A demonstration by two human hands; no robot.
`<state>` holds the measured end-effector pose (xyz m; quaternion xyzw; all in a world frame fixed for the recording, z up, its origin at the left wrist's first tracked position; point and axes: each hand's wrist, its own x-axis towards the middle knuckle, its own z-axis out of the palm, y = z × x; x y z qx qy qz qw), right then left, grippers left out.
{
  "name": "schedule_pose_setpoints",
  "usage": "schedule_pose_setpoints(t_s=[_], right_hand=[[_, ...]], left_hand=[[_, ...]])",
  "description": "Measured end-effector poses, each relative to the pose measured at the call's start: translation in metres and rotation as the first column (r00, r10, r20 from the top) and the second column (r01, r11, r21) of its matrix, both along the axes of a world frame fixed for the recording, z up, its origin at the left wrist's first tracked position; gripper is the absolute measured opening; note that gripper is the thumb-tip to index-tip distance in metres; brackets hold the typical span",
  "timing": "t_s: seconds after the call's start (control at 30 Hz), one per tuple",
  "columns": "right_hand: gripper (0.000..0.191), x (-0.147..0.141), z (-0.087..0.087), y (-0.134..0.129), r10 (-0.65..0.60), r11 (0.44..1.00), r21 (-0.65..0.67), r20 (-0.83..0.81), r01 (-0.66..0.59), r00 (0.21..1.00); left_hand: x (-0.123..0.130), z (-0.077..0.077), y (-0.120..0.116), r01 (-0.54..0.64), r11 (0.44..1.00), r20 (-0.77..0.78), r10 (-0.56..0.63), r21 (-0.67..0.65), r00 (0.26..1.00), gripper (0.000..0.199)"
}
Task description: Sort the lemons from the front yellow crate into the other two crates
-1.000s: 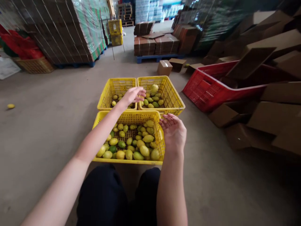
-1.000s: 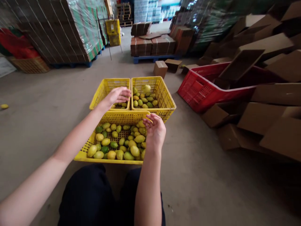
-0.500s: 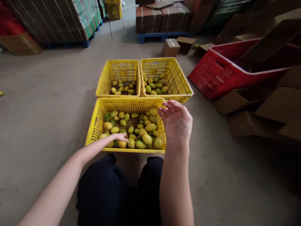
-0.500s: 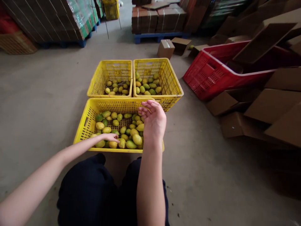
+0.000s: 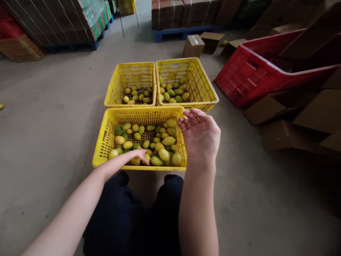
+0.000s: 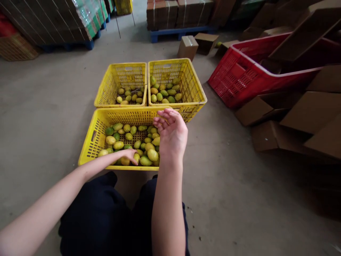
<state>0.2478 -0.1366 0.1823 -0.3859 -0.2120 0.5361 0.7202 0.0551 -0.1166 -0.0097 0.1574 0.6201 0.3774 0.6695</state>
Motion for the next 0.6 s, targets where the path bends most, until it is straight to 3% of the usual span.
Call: schedule_pose_setpoints(t_s=[0.07,0.17,0.23,0.33,0.37,0.4,0.47,0.5,0.53,0.6], right_hand=[[0.01,0.002,0.0,-0.001,-0.004,1.0,0.004,-0.006,0.004,1.0],[0.01,0.003,-0.001,-0.001,0.011,1.0,-0.002,-0.03,-0.011,1.0],[0.011,0.003,-0.004,0.001,0.035,0.999,-0.021,-0.057,-0.037,0.998],[0.016,-0.001,-0.01,0.006,0.054,0.991,-0.114,-0.112,-0.067,0.992],[0.018,-0.004,-0.013,0.008,0.058,0.984,-0.16,-0.132,-0.079,0.99],[0.021,-0.008,-0.014,0.009,0.067,0.973,-0.208,-0.154,-0.098,0.986],[0.03,-0.019,-0.016,0.013,0.12,0.945,-0.274,-0.223,-0.18,0.967],[0.036,-0.026,-0.015,0.014,0.163,0.93,-0.278,-0.277,-0.241,0.947],[0.04,-0.032,-0.014,0.015,0.208,0.918,-0.257,-0.34,-0.303,0.917],[0.042,-0.043,-0.011,0.018,0.28,0.895,-0.184,-0.477,-0.407,0.833]], left_hand=[[-0.004,0.003,0.004,0.057,0.996,-0.05,-0.06,-0.073,0.997,0.016],[-0.013,0.02,0.017,0.238,0.97,-0.131,-0.243,-0.056,0.961,0.01],[-0.019,0.042,0.033,0.373,0.928,-0.178,-0.368,-0.007,0.912,0.014],[-0.027,0.095,0.06,0.484,0.867,-0.201,-0.456,0.123,0.867,0.039],[-0.028,0.118,0.068,0.571,0.777,-0.243,-0.519,0.266,0.82,0.051],[-0.028,0.14,0.073,0.641,0.653,-0.302,-0.567,0.403,0.767,0.062],[-0.025,0.184,0.078,0.675,0.436,-0.419,-0.548,0.595,0.724,0.075],[-0.021,0.202,0.079,0.675,0.352,-0.459,-0.526,0.648,0.716,0.077],[-0.018,0.216,0.079,0.663,0.296,-0.48,-0.5,0.687,0.721,0.074],[-0.01,0.228,0.082,0.636,0.247,-0.498,-0.445,0.731,0.745,0.063]])
